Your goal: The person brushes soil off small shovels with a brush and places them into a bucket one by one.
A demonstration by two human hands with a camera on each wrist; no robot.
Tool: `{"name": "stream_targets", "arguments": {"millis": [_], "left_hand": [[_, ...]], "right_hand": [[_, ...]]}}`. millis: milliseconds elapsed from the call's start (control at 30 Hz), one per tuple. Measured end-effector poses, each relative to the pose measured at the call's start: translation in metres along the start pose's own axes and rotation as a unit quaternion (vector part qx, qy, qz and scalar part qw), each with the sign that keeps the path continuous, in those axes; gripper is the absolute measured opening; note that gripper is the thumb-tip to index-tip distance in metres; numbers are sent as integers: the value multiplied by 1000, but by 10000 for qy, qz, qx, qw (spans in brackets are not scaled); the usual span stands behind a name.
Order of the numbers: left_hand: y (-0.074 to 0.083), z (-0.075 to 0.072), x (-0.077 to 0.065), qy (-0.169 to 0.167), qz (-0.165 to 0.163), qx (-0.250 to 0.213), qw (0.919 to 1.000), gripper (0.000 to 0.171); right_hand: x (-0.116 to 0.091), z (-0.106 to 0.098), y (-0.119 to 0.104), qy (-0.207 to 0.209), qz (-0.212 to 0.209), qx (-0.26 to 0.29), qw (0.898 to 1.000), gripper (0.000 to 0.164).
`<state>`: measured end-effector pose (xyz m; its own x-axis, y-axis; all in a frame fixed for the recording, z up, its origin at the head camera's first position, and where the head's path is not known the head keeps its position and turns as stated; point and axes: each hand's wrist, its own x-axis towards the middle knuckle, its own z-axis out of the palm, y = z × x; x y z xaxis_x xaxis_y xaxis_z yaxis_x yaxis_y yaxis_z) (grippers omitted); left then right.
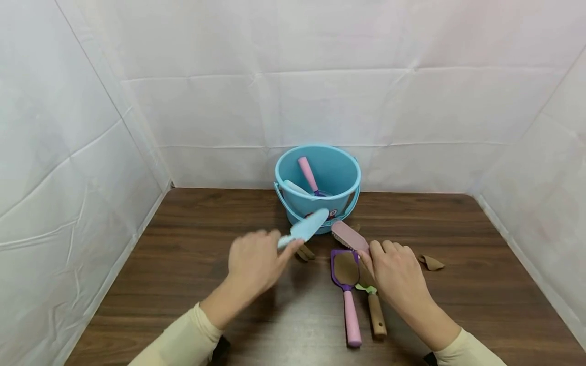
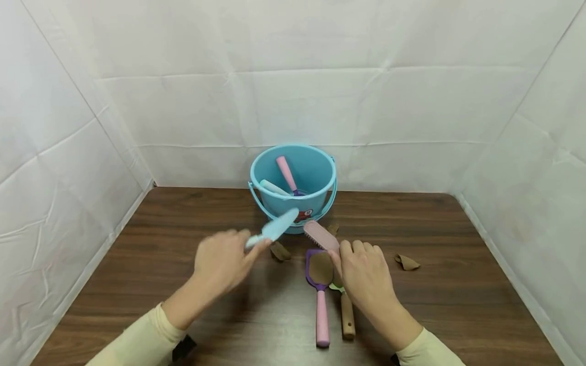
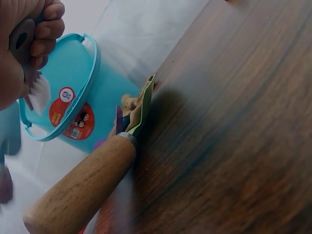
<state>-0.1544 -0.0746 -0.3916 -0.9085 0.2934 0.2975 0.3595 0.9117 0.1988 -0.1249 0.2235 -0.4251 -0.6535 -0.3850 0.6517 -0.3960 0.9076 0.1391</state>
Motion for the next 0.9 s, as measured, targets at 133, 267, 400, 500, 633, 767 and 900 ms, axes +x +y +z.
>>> {"name": "stream_targets", "arguments": {"millis": [133,267,400,500,633,767,900], "left_hand": [[-4,-10,27,2025,710,1652,9626,71],[-5,-16,51,2473,943,2179,9394,72],[-6,-18,65,2372,986,2356,9373,73],[-6,-20,75,2133,962,2442,9411,72],[-3,-25,96,1621,812,2562,9495,73],[4,-31,122,1055,651,2643,9564,73],[8,-33,142,450,569,2850,9558,73]], "right_hand": [[0,1,0,21,12,5,10000,53],[1,0,-2,51,54,10,10000,54],[2,-1,-4,90,25,62,9999,54],[3,-2,-6,57,-29,102,9999,52],[3,-4,-7,51,-68,92,9999,51],[4,-4,-9,7,-61,131,9999,49],[2,-3,-13,-109,-84,202,9997,48]]}}
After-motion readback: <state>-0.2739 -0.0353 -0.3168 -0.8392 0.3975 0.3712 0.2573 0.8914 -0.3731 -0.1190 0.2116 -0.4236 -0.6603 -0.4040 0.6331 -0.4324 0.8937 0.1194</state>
